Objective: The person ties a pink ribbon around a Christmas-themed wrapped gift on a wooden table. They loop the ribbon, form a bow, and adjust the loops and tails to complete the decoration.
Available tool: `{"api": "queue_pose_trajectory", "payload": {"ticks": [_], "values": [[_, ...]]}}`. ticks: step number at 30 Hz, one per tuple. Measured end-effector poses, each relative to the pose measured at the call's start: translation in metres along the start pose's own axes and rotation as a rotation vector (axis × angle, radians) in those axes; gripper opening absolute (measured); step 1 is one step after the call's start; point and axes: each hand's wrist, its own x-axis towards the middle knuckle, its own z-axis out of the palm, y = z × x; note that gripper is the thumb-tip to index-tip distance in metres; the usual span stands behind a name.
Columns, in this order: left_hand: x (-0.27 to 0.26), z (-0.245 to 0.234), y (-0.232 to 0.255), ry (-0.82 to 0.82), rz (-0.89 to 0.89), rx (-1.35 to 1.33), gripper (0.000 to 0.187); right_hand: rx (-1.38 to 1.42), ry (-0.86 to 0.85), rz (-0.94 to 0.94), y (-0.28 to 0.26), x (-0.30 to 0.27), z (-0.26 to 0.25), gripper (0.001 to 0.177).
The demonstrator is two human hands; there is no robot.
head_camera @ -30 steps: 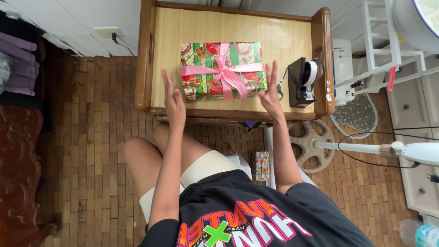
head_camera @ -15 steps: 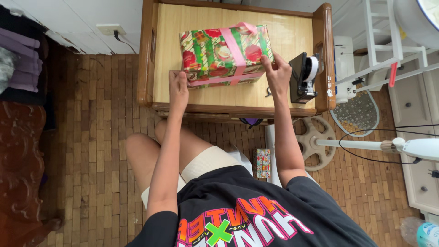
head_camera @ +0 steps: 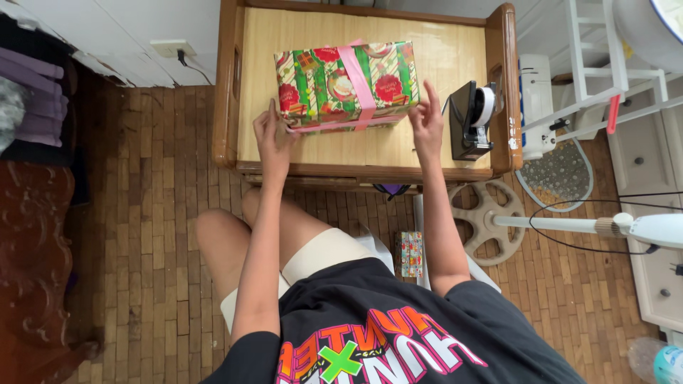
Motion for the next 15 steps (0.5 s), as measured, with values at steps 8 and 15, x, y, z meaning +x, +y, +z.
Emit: {"api": "queue_pose_trajectory", "payload": {"ticks": [8, 15], "values": [[-0.004, 0.008, -0.014, 0.025, -0.083, 0.02, 0.047, 0.029, 0.148, 0.061, 0.052, -0.022, 0.02, 0.024], [0.007, -0.006, -0.005, -0.085, -0.156, 0.187, 0.035, -0.122, 0.139, 0.178, 0.016, -0.014, 0.026, 0.036]]}}
